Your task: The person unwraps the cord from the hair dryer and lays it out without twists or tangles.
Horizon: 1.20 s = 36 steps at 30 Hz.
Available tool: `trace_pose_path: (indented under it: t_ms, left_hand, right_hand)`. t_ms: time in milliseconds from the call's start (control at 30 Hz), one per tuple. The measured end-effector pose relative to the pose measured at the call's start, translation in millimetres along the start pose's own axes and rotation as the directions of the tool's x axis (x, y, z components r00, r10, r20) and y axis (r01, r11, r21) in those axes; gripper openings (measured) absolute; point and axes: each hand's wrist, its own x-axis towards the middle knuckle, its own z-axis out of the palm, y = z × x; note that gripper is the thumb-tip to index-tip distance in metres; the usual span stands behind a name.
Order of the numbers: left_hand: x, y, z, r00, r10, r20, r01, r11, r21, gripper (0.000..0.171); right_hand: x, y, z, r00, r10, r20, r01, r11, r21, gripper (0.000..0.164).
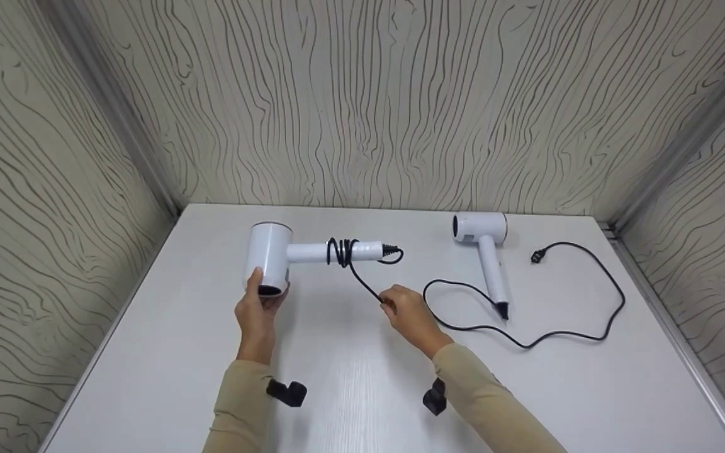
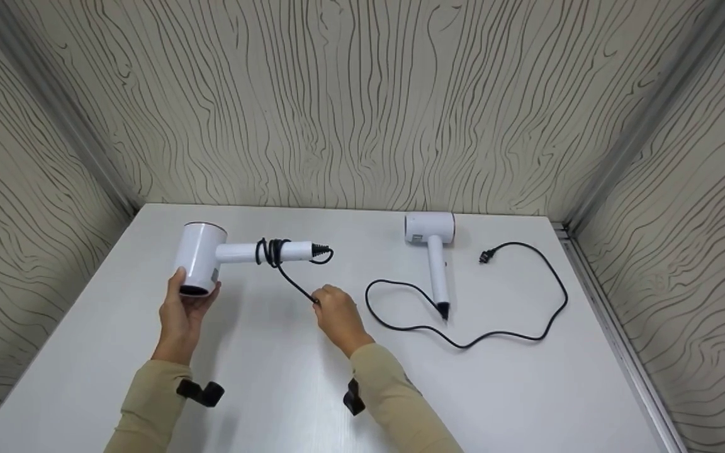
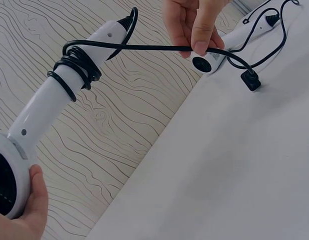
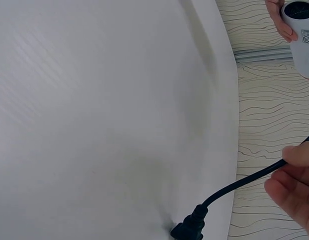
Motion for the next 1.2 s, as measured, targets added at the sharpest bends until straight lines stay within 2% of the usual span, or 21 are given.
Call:
trace_pose_path:
  t_ms: [467, 800, 1000, 1200]
  left_hand:
    - [2.6, -2.9, -5.7, 0.999, -0.005, -0.032, 0.008, 0.995, 0.103, 0.078]
    - [3.0, -3.4, -8.8, 0.998, 0.021, -0.063, -0.01, 0.986, 0.169, 0.077]
    - [2.1, -4.1, -11.2, 0.998, 0.027, -0.061, -0.011, 0.971, 0.24, 0.077]
    - [1.6, -4.3, -13.0, 0.999, 0.02, -0.034, -0.009, 0.959, 0.284, 0.076]
  right_hand:
    - [1, 2, -10, 0.997, 0.026, -0.077, -0.025, 0.999, 0.022, 0.008]
    - [3, 9, -16, 0.986, 0.043, -0.159, -0.033, 0.997, 0.063, 0.008]
    - [5, 13, -22, 0.981, 0.077, -0.178, -0.063, 0.994, 0.085, 0.007]
    - [8, 19, -23, 0.969, 0.084, -0.231, -0.064, 0.994, 0.094, 0.006]
